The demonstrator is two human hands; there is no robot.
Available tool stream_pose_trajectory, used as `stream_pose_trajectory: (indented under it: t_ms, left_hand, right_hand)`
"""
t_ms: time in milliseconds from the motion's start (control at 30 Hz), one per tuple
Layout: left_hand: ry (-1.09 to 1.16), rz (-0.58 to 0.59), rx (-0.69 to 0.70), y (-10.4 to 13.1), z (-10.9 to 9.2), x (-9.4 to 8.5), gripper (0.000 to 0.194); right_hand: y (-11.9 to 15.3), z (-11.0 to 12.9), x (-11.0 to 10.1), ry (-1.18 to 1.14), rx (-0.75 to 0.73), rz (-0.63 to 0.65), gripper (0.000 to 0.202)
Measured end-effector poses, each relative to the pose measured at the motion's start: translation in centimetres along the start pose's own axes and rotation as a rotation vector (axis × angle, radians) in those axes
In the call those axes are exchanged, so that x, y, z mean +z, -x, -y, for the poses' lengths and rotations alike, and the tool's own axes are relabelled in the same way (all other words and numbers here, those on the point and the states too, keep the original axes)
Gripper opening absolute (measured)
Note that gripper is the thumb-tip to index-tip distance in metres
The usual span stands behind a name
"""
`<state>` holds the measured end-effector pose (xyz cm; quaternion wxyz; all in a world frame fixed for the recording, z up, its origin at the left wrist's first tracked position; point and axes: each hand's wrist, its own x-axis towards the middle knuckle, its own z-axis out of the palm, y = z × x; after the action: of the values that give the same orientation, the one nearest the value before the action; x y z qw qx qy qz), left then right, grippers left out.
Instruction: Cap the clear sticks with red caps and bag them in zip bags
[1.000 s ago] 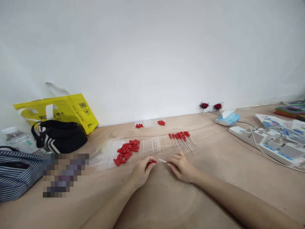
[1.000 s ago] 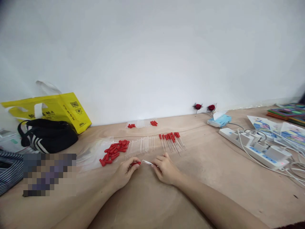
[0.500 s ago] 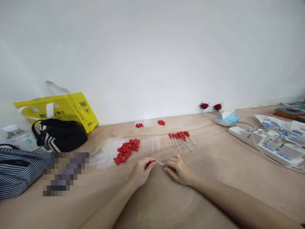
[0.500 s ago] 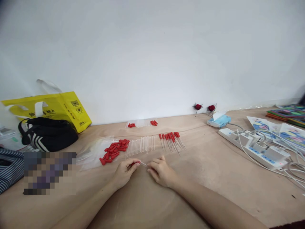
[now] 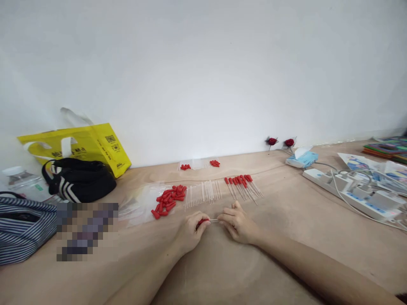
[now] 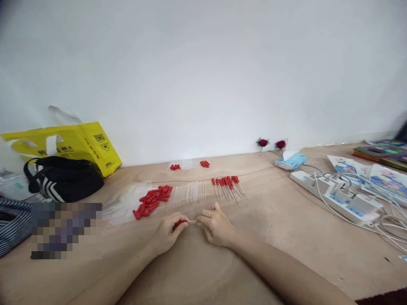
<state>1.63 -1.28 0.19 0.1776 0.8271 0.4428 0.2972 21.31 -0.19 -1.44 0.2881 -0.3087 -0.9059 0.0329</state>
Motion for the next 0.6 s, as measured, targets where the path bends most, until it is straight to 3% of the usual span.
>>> stream_pose_trajectory:
  t_ms: [600]
  left_hand:
    - [-0.011, 0.043, 0.065, 0.1, 0.4, 0.2, 0.024]
  right_hand:
    - [-1.0, -0.1, 1.2, -0.108, 0.008, 0.025, 0.021]
